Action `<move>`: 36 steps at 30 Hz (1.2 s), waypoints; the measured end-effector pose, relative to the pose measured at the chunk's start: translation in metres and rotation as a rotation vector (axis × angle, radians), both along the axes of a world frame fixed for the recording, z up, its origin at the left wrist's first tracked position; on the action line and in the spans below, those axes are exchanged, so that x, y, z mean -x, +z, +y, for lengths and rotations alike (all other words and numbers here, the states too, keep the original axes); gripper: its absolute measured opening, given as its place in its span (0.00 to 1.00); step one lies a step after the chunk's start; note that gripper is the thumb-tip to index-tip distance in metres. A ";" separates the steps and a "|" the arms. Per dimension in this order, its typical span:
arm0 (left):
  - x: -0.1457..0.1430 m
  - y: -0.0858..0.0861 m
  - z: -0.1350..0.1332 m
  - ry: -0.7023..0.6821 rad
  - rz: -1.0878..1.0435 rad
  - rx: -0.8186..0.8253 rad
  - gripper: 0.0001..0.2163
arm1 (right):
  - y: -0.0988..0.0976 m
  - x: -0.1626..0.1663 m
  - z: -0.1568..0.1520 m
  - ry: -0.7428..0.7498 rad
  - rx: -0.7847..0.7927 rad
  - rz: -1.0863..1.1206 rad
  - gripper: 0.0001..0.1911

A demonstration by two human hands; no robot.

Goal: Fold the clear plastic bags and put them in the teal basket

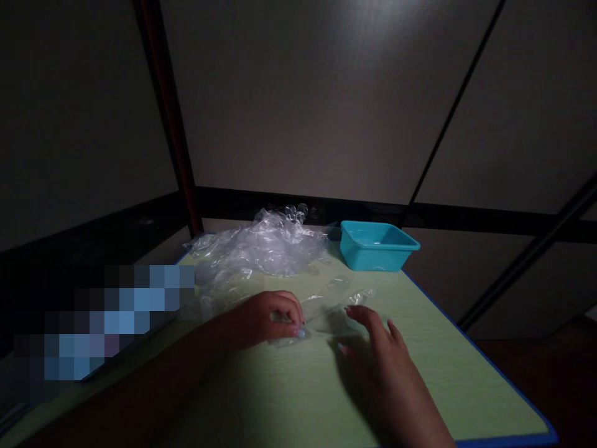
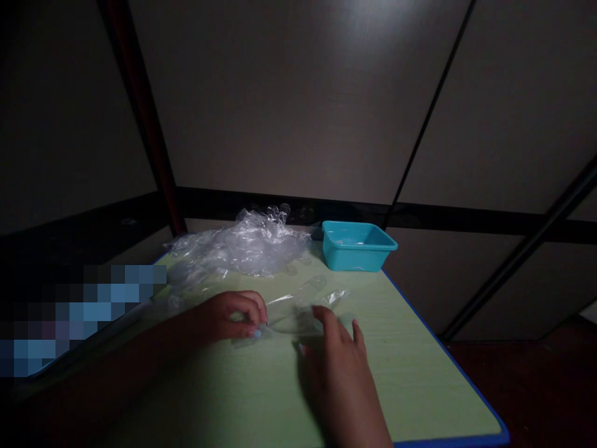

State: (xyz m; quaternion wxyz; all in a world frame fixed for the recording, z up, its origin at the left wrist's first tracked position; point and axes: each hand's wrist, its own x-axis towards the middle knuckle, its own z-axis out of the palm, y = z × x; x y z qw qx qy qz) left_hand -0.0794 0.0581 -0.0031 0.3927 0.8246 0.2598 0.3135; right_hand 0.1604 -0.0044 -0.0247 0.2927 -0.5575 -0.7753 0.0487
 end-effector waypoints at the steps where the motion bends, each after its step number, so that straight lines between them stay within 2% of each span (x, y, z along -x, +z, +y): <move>1: 0.000 0.000 0.000 -0.009 -0.004 0.015 0.07 | -0.002 -0.004 0.003 -0.023 -0.017 -0.028 0.23; 6: 0.001 0.002 -0.003 -0.070 0.037 0.057 0.06 | -0.009 -0.018 0.010 -0.052 -0.018 -0.162 0.15; 11: 0.004 0.003 -0.004 -0.075 0.096 0.109 0.07 | -0.007 -0.027 0.005 -0.026 -0.008 -0.119 0.15; 14: 0.006 0.003 -0.004 -0.046 0.140 0.201 0.07 | -0.005 -0.036 0.000 0.001 0.057 -0.087 0.17; 18: 0.007 0.001 -0.005 -0.051 0.139 0.323 0.08 | 0.001 -0.044 -0.008 0.079 0.104 -0.073 0.15; 22: 0.006 0.000 -0.005 -0.041 0.118 0.403 0.10 | 0.013 -0.038 -0.017 0.125 0.182 -0.096 0.10; 26: 0.005 0.000 -0.004 -0.039 0.128 0.413 0.12 | 0.021 -0.027 -0.020 0.073 0.273 -0.081 0.13; 31: 0.007 0.000 -0.002 -0.078 0.083 0.430 0.11 | 0.017 -0.022 -0.016 0.039 0.268 -0.061 0.13; 36: 0.006 -0.002 -0.002 -0.058 0.066 0.463 0.11 | 0.011 -0.022 -0.011 -0.008 0.261 -0.065 0.14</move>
